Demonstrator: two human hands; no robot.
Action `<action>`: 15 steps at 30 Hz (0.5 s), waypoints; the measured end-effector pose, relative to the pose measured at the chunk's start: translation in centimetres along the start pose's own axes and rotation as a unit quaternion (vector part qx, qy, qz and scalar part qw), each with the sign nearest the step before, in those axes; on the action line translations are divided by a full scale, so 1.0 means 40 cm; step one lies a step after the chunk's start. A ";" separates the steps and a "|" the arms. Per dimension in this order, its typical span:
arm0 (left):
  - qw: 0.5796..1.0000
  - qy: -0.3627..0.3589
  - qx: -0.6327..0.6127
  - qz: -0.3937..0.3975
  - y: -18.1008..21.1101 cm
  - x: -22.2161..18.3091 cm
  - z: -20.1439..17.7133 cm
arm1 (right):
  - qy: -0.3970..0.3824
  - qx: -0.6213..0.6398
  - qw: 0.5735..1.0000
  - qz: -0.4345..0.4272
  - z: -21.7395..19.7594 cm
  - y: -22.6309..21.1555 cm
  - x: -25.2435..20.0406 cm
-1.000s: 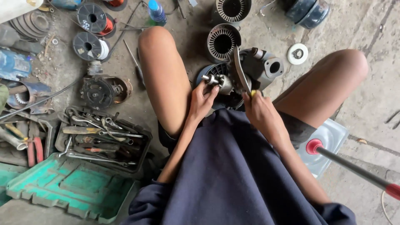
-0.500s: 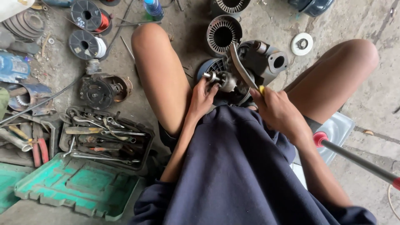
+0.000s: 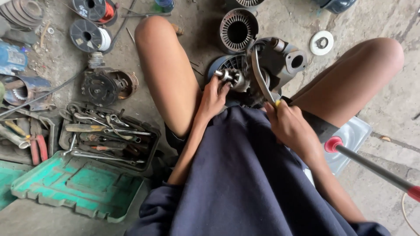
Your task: A person sitting on the floor uses a screwdriver to pry and adjust components of an electric motor among various scattered parts.
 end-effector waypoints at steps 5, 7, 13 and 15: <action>0.999 -0.024 -0.020 0.008 -0.019 -0.004 0.000 | 0.046 0.004 0.998 -0.039 -0.014 0.024 0.084; 0.998 -0.032 -0.057 0.010 0.030 0.005 -0.004 | 0.048 0.003 0.999 -0.016 -0.052 0.025 0.046; 0.998 -0.026 -0.028 0.042 0.097 0.021 -0.022 | 0.051 0.125 0.990 -0.045 -0.035 0.046 -0.056; 0.999 -0.012 0.003 0.030 0.105 0.021 -0.017 | 0.062 0.178 0.981 -0.049 -0.034 0.068 -0.052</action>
Point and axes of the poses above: each hand's wrist, its own x-axis towards the middle knuckle, its own z-axis out of the palm, y = z × x, the point moved 2 cm from there along x, towards the middle knuckle, and after that the axes turned 8 degrees about -y, right-handed, at the moved point
